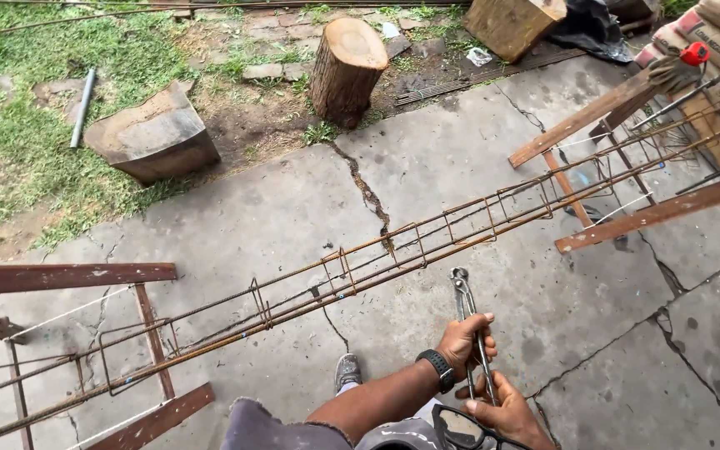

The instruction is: The person uses pliers to tie wire around a rebar cage structure. They wrap the wire around the intersecting bars and twist it to secure the joints, moving along the length of the cage to fasten multiple points.

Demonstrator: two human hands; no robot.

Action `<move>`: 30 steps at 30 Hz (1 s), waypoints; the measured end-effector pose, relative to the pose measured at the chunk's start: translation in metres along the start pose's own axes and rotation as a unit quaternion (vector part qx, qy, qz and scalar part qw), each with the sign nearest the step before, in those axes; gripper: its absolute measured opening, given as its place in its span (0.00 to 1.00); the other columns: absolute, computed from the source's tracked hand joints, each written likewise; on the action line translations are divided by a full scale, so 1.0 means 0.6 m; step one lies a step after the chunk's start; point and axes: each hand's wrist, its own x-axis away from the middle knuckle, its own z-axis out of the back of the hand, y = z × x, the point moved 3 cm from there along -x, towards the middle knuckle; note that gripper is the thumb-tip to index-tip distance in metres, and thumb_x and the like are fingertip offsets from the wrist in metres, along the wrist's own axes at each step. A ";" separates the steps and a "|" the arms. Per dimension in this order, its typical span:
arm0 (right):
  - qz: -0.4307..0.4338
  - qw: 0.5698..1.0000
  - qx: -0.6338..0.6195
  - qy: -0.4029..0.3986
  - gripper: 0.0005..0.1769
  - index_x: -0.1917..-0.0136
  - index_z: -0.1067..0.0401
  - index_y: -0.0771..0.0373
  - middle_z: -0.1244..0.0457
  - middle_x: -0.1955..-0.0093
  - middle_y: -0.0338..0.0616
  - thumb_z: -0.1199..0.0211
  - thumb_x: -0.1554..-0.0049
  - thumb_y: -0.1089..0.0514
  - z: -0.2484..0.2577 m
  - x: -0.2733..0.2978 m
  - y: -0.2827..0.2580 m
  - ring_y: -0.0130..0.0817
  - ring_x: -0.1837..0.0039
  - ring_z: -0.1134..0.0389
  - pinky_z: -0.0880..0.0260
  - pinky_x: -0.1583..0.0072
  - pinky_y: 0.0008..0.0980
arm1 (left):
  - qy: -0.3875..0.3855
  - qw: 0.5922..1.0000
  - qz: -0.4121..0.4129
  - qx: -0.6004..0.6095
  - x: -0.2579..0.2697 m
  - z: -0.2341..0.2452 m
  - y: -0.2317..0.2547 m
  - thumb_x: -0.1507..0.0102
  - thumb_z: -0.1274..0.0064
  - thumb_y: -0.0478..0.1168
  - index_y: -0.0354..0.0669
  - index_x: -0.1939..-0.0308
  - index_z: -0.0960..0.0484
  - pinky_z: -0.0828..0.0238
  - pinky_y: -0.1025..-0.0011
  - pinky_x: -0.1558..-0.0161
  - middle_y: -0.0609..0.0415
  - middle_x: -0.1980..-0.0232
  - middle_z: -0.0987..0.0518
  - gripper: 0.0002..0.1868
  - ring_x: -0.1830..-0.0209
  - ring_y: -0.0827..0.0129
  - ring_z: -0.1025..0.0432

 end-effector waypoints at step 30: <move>0.299 0.919 0.020 0.257 0.18 0.51 0.38 0.64 0.34 0.63 0.52 0.32 0.50 0.66 0.043 0.184 -0.110 0.38 0.61 0.28 0.25 0.57 0.38 | -0.073 0.703 -0.118 -0.697 0.044 -0.027 0.067 0.30 0.66 0.64 0.44 0.75 0.25 0.29 0.54 0.59 0.41 0.75 0.23 0.33 0.61 0.40 0.24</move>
